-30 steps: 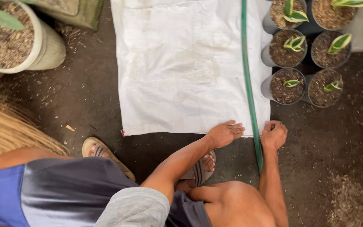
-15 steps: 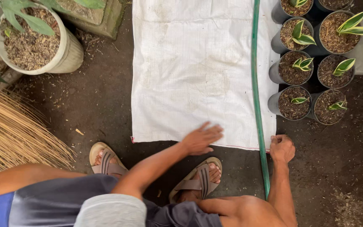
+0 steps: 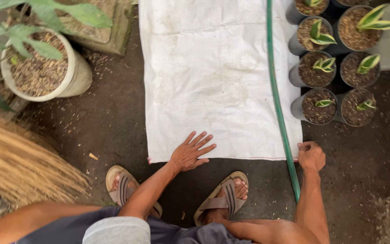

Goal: The person spreads a white sack on the ground, then places several small potted plants onto it in a neat row. They later retrieve another sack, spread it, and move larger potted plants onto it, arranging them in place.

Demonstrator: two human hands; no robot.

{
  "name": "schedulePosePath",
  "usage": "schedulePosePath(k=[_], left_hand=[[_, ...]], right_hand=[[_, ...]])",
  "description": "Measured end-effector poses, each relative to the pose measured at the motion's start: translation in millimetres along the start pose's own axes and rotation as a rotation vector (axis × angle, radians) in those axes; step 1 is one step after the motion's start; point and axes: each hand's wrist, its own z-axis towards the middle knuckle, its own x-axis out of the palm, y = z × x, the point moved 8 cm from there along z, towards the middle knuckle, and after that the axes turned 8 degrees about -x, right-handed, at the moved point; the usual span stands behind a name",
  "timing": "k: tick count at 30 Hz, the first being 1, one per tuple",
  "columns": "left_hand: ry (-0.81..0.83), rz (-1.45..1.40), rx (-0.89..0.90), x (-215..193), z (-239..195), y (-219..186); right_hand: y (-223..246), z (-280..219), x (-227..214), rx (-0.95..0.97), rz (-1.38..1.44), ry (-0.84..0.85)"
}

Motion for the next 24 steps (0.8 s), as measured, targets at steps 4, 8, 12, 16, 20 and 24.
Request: schedulePosePath(k=[4,8,12,16,20,24], left_hand=[[-0.018,0.036,0.025,5.6,2.7,1.8],[-0.026,0.065,0.017,5.3,2.4,-1.1],[0.087,-0.034,0.008,9.2,-2.1,-3.2],[0.072,-0.173,-0.034,6.2,-0.8,4.6],[-0.051,0.106,-0.265,-4.1,13.5,51.5],[-0.133,0.012,-0.448,-14.2,0.1,94.1]], right_hand=[[-2.3,5.7,0.1,0.053,-0.020,0.003],[0.8,7.5,1.5,0.028,-0.098,0.054],[14.4,8.1,3.4,-0.069,-0.210,-0.014],[12.7,-8.8,4.4,-0.085,-0.148,-0.160],[13.6,-12.9,6.1,-0.118,-0.100,-0.209],[19.6,-11.3,-2.0,-0.115,-0.112,-0.196]])
